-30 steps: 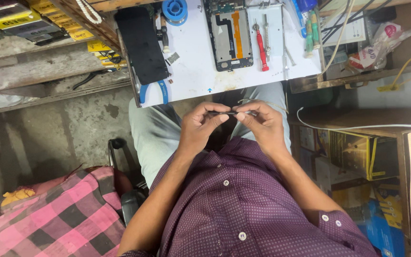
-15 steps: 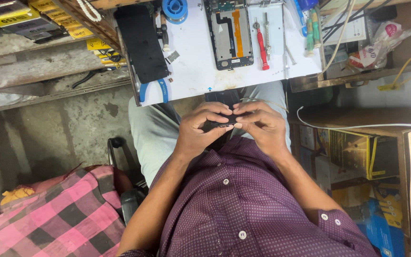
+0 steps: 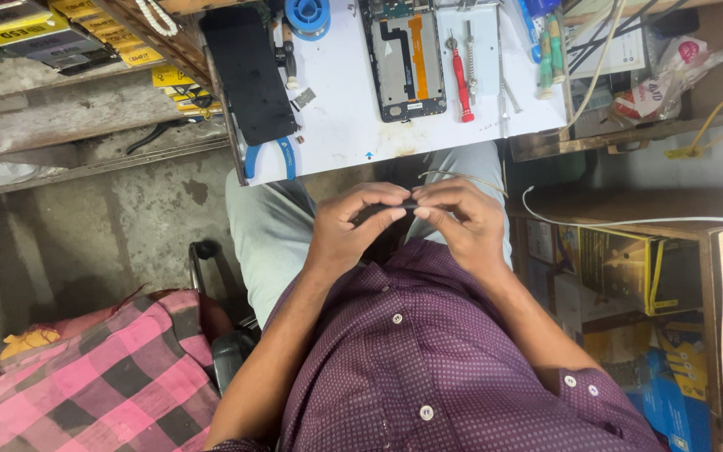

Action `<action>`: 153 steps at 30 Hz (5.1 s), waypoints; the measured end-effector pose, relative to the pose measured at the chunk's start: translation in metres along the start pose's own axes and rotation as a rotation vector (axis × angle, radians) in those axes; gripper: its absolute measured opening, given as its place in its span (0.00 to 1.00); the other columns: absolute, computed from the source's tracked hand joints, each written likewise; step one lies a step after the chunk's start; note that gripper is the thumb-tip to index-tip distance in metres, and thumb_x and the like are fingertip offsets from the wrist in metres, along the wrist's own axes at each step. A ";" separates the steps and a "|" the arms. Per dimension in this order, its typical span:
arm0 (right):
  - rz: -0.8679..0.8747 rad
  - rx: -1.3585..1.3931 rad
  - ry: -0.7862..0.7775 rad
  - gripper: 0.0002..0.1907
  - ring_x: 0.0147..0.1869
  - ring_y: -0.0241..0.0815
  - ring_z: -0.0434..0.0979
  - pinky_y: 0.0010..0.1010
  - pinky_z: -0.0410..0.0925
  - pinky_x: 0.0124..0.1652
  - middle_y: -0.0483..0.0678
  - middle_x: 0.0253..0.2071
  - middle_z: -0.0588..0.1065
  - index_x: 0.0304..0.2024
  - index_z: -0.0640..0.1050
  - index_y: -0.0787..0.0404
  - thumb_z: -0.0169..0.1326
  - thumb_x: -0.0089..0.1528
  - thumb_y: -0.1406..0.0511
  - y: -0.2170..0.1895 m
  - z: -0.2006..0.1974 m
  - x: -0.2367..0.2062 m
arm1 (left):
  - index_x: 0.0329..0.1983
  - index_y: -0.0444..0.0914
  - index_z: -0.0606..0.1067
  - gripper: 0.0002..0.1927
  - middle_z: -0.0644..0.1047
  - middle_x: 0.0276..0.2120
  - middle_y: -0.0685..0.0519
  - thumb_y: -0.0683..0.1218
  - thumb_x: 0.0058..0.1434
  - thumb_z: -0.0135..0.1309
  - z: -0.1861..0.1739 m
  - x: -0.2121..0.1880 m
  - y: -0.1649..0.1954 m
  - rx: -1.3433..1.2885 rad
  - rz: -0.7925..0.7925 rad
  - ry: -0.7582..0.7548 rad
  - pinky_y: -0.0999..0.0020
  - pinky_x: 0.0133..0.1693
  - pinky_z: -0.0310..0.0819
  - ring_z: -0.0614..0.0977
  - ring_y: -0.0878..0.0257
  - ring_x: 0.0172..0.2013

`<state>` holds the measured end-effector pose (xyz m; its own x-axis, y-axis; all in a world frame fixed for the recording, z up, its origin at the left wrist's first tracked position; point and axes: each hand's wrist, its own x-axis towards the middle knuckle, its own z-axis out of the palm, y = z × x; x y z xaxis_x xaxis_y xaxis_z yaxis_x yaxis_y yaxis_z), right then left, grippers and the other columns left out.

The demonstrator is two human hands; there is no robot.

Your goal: The person pries open a smartphone on a cluttered repair bench using a screwdriver, removes the back cover and battery, then holds the battery on their lap and works at its edge, peeling or pressing at the connector strip with their fingers.

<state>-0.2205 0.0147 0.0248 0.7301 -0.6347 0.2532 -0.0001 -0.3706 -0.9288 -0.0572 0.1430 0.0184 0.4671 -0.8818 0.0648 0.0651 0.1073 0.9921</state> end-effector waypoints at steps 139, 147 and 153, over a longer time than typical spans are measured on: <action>0.925 0.537 -0.319 0.08 0.33 0.35 0.80 0.27 0.74 0.34 0.47 0.32 0.80 0.39 0.82 0.67 0.56 0.65 0.67 0.067 -0.011 -0.035 | 0.44 0.32 0.74 0.11 0.83 0.32 0.49 0.46 0.67 0.55 0.001 -0.028 -0.041 0.062 -0.521 -0.093 0.74 0.20 0.71 0.78 0.71 0.23; 1.054 0.672 -0.305 0.08 0.33 0.36 0.80 0.29 0.75 0.35 0.47 0.32 0.80 0.40 0.81 0.66 0.58 0.64 0.66 0.065 -0.014 -0.034 | 0.45 0.32 0.74 0.12 0.83 0.33 0.50 0.47 0.68 0.54 0.000 -0.026 -0.040 0.063 -0.537 -0.117 0.73 0.19 0.71 0.77 0.70 0.22; 1.021 0.534 -0.303 0.11 0.33 0.36 0.80 0.28 0.75 0.35 0.48 0.33 0.81 0.40 0.82 0.66 0.58 0.65 0.62 0.061 -0.014 -0.031 | 0.44 0.33 0.75 0.12 0.83 0.31 0.50 0.47 0.67 0.55 0.004 -0.024 -0.035 0.107 -0.574 -0.077 0.72 0.18 0.71 0.78 0.70 0.22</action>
<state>-0.2531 0.0023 -0.0360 0.6894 -0.2593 -0.6763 -0.4431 0.5876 -0.6770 -0.0742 0.1590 -0.0179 0.3175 -0.8166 -0.4821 0.1977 -0.4402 0.8759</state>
